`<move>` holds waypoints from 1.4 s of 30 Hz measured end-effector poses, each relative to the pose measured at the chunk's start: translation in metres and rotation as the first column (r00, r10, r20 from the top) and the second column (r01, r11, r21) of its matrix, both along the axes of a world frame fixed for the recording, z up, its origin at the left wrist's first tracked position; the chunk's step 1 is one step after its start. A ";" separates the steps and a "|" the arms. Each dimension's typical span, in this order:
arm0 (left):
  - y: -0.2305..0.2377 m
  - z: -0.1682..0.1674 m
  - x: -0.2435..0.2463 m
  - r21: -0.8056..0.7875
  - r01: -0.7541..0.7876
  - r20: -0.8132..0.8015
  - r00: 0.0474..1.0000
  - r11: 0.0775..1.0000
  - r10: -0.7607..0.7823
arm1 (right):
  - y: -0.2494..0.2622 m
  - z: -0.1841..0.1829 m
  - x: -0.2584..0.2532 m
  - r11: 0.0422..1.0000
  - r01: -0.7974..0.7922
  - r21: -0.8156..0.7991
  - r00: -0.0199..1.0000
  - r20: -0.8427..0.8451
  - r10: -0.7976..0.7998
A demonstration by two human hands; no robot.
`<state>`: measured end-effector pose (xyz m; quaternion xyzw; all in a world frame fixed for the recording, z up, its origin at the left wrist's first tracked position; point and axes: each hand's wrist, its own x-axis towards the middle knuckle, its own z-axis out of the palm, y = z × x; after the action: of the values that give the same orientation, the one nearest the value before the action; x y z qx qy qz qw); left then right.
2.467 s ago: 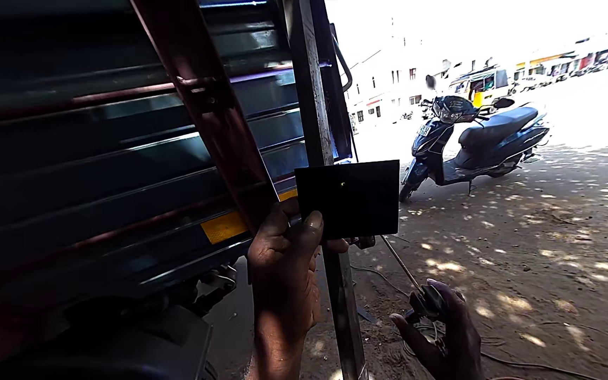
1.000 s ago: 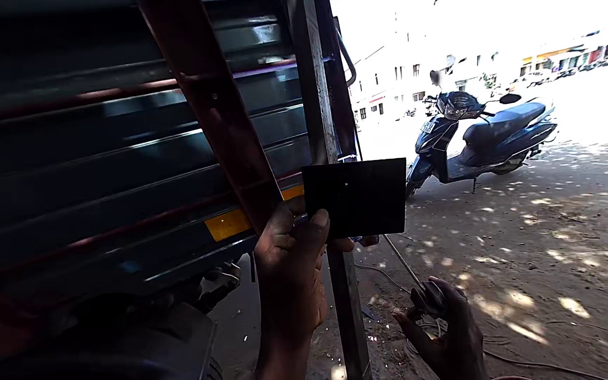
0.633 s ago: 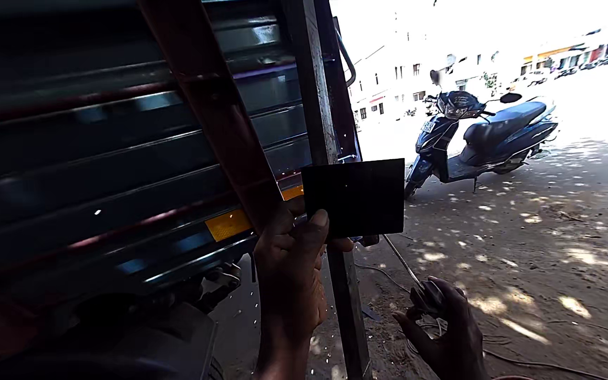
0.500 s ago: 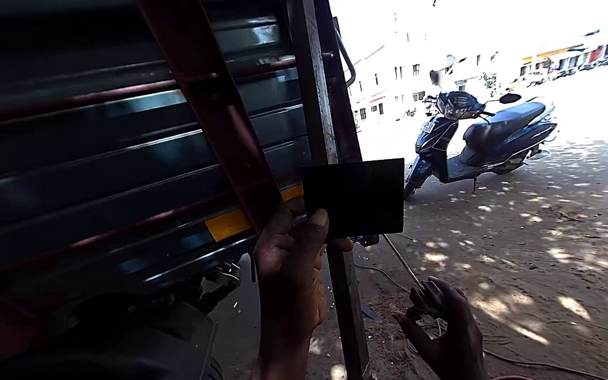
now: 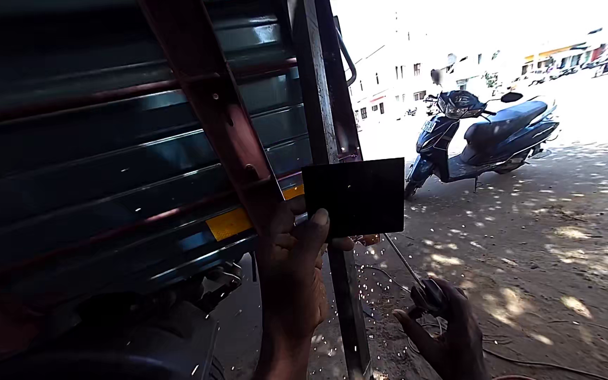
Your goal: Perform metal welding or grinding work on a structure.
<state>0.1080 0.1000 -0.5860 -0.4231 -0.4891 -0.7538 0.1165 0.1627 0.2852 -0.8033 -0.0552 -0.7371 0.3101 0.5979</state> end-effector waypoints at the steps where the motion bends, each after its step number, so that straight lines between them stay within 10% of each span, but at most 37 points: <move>1: 0.000 0.000 0.001 0.003 0.001 0.003 1.000 1.000 -0.001 | 0.000 0.000 0.000 1.000 0.002 0.007 1.000 -0.009 -0.001; 22: -0.004 0.006 -0.012 0.270 0.055 0.268 0.954 0.961 -0.130 | -0.005 0.001 0.003 0.998 0.046 -0.036 0.999 -0.017 -0.046; 42: -0.005 0.005 -0.005 0.124 0.072 0.162 0.983 0.990 -0.092 | -0.003 -0.001 -0.002 1.000 0.018 -0.015 1.000 -0.014 -0.018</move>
<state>0.1030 0.0945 -0.5813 -0.3707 -0.4340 -0.8182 0.0687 0.1603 0.2819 -0.8039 -0.0638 -0.7300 0.3105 0.6055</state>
